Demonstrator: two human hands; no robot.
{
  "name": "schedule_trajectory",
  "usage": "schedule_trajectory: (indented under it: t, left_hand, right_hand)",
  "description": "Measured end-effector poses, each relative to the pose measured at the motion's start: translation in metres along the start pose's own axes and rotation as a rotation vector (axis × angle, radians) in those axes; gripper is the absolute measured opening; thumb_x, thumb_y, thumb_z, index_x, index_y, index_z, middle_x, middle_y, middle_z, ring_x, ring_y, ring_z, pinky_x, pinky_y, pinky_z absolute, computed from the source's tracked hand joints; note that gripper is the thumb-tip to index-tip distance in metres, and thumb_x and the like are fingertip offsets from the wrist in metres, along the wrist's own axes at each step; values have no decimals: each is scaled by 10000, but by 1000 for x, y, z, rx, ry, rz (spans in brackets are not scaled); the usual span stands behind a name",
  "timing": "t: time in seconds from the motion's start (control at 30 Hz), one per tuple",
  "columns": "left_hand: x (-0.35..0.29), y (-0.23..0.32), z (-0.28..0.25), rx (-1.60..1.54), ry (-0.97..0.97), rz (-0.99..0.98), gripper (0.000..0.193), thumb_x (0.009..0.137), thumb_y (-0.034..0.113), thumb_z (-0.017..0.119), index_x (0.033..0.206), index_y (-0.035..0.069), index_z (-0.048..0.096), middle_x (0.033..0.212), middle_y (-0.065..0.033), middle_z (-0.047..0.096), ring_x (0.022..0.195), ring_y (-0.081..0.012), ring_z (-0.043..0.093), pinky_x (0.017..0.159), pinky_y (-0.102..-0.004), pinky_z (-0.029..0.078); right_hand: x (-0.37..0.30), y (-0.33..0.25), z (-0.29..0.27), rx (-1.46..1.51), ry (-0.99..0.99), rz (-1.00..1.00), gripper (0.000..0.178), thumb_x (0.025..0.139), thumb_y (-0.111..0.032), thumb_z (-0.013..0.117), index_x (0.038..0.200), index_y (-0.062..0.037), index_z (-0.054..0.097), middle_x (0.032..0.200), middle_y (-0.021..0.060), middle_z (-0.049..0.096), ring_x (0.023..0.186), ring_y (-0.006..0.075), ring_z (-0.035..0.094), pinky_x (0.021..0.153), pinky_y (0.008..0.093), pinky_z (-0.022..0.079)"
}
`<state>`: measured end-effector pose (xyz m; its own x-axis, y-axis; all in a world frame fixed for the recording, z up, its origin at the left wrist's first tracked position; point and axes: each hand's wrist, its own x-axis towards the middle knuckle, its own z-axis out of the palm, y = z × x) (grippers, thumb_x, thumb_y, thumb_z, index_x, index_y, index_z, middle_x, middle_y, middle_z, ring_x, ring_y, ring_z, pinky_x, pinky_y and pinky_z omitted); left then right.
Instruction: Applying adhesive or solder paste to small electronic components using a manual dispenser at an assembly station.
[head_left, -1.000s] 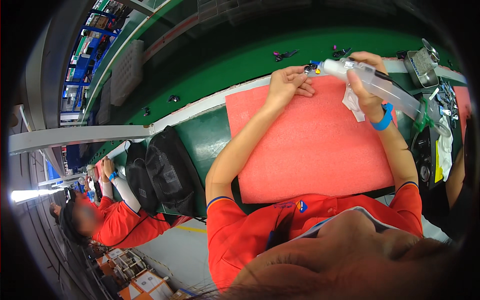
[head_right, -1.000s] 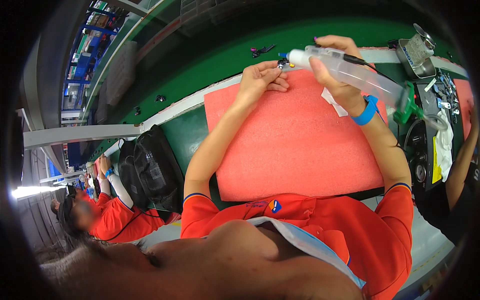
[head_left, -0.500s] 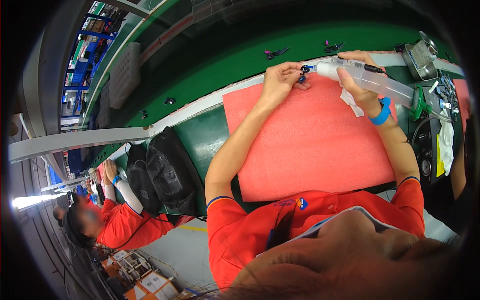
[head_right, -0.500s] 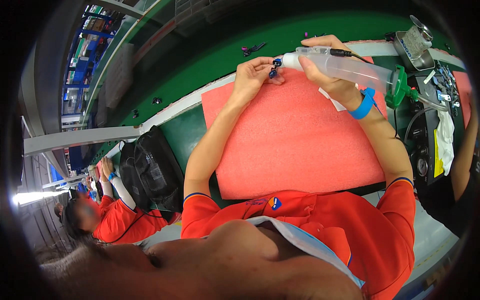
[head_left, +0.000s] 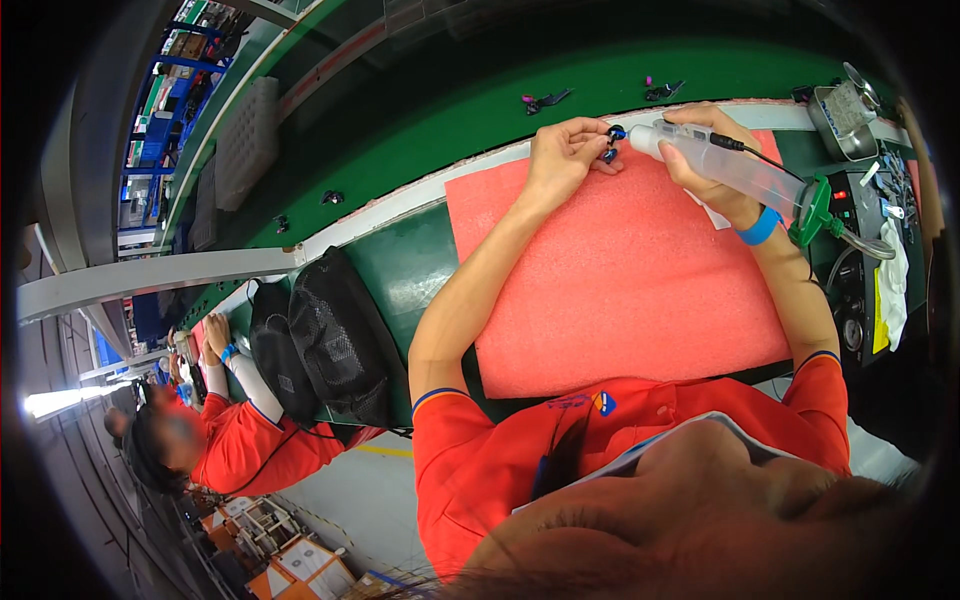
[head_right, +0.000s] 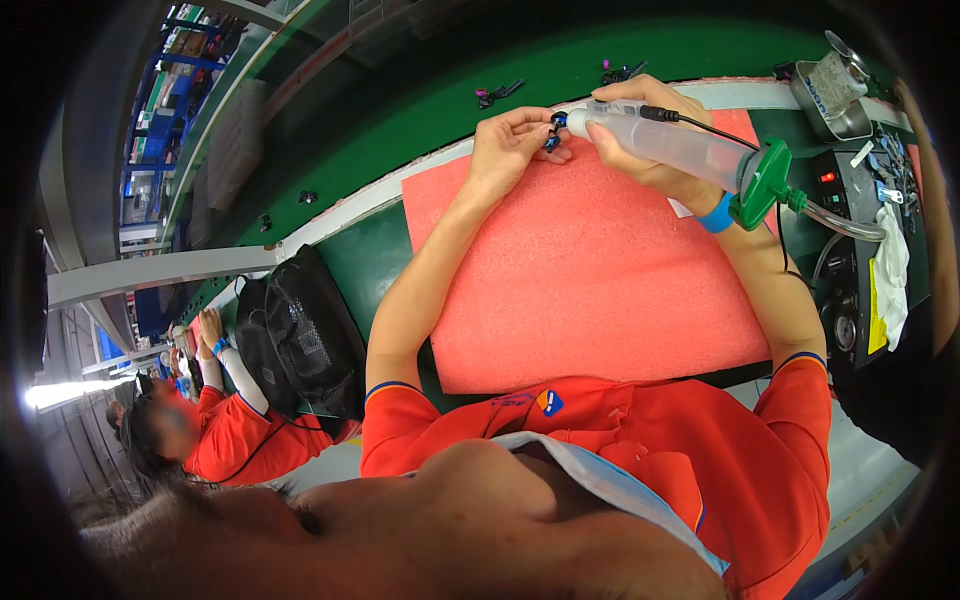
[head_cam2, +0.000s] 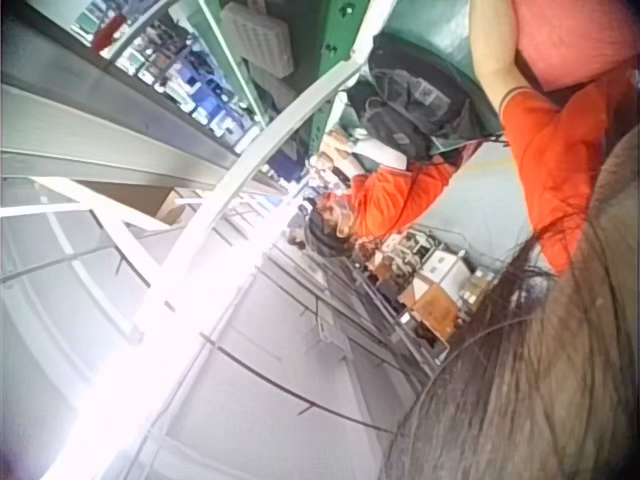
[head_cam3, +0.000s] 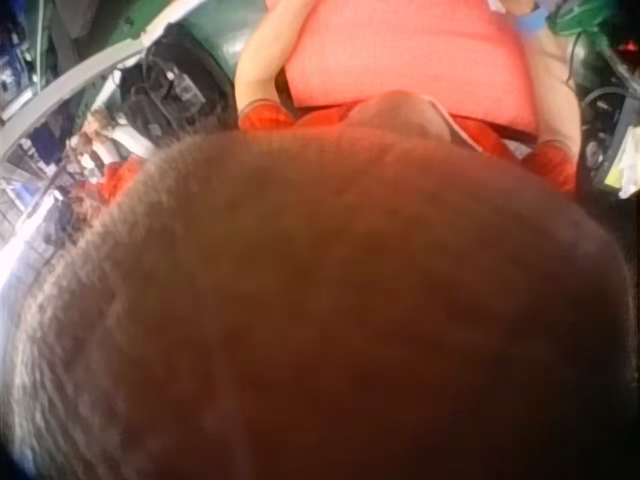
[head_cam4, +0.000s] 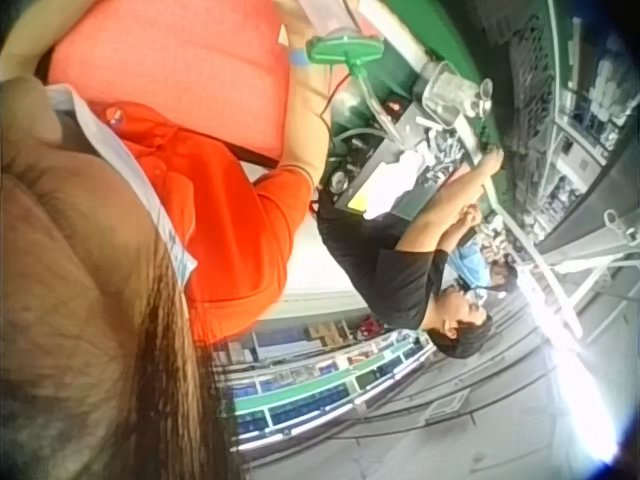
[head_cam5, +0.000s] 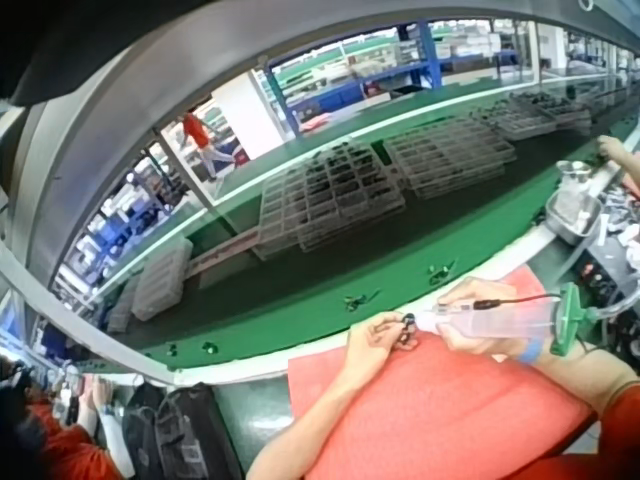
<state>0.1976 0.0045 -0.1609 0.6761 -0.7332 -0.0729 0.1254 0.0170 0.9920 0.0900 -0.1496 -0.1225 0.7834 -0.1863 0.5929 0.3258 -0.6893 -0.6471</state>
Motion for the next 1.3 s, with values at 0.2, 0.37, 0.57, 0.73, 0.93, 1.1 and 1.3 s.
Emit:
schedule_trajectory:
  t: [0.2, 0.37, 0.57, 0.73, 0.93, 1.1, 1.3]
  left_hand:
    - [2, -2, 0, 5, 1, 0, 152, 807, -17, 445, 932, -85, 498, 780, -141, 584, 663, -189, 598, 592, -249, 512]
    - [2, -5, 0, 6, 11, 0, 146, 805, -22, 450, 925, -88, 500, 774, -138, 585, 655, -190, 598, 584, -249, 512]
    - [0, -4, -1, -29, 66, 19, 124, 789, -27, 475, 888, -91, 514, 733, -138, 578, 607, -185, 604, 504, -244, 512]
    - [-2, 22, -42, 470, 334, 87, 180, 779, 50, 517, 915, -69, 524, 774, -119, 603, 611, -162, 598, 483, -229, 488]
    - [-10, 23, -110, 1308, 649, 222, 173, 727, 83, 560, 883, 11, 571, 668, -140, 585, 649, -265, 587, 570, -330, 473]
    - [-9, 25, -72, 1379, 616, 438, 154, 716, 117, 578, 843, 32, 562, 692, -157, 570, 664, -321, 573, 583, -384, 462]
    - [25, 10, -38, 1548, 352, 179, 180, 715, 138, 568, 843, 11, 565, 734, -212, 571, 634, -351, 562, 580, -410, 453]
  right_hand:
    - [1, 1, 0, 2, -2, -32, 239, 651, -85, 639, 863, -14, 556, 817, 100, 590, 709, 173, 580, 634, 242, 459]
    - [3, -3, -2, -40, -23, -38, 236, 647, -93, 641, 852, -11, 557, 792, 102, 592, 684, 180, 583, 621, 244, 462]
    - [4, -7, -3, -57, -47, -38, 237, 662, -91, 631, 867, -6, 548, 755, 93, 589, 659, 162, 576, 597, 234, 458]
    - [2, 0, 0, 250, 140, 17, 256, 703, -89, 606, 933, -3, 531, 763, 84, 571, 637, 134, 560, 566, 220, 447]
    - [11, -1, 1, 537, 313, 151, 273, 758, -87, 565, 1009, 3, 505, 804, 92, 546, 578, 120, 545, 543, 203, 437]
    - [13, 2, -3, 515, 291, 167, 257, 769, -73, 549, 1008, 10, 503, 818, 108, 555, 567, 127, 551, 539, 203, 441]
    - [12, -1, -6, 506, 272, 158, 254, 768, -66, 549, 1004, 16, 502, 820, 119, 563, 579, 130, 558, 540, 206, 447]
